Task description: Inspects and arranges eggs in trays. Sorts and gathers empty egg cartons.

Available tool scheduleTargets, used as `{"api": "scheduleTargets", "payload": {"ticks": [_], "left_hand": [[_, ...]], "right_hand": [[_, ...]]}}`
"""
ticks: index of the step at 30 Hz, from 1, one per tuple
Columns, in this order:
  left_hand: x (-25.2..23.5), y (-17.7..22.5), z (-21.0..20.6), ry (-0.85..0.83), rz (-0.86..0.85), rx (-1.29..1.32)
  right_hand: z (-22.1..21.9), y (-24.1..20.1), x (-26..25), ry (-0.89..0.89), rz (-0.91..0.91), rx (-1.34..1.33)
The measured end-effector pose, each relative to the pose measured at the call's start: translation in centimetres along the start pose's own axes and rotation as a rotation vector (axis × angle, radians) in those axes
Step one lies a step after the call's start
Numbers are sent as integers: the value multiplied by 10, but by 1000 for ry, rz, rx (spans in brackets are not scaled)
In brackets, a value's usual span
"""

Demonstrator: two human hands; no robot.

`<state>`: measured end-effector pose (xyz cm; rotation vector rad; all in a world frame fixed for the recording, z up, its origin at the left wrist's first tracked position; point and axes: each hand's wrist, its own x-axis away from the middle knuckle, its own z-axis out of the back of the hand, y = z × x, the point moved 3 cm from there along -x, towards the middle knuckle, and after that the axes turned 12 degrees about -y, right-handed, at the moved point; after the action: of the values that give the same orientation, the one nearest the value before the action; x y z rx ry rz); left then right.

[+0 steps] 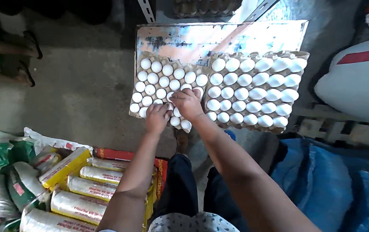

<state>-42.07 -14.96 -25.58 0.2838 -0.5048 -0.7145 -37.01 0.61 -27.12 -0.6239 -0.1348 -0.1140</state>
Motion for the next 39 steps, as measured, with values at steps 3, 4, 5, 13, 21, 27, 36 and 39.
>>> {"api": "scheduleTargets", "payload": {"ticks": [3, 4, 5, 13, 21, 27, 36, 39], "left_hand": [[8, 4, -1, 57, 20, 17], [11, 7, 0, 60, 17, 20], [15, 11, 0, 63, 1, 21], [7, 41, -18, 5, 0, -133], [5, 37, 0, 23, 103, 30], [52, 22, -16, -17, -16, -62], [50, 29, -27, 44, -14, -159], [53, 34, -25, 42, -18, -136]], "right_hand": [[12, 10, 16, 11, -112, -49], [15, 15, 23, 30, -151, -63], [17, 18, 28, 55, -183, -65], [9, 17, 22, 37, -274, 3], [35, 23, 61, 118, -303, -50], [13, 7, 113, -83, -148, -33], [-13, -9, 115, 81, -275, 72], [-10, 0, 111, 109, -302, 66]]}}
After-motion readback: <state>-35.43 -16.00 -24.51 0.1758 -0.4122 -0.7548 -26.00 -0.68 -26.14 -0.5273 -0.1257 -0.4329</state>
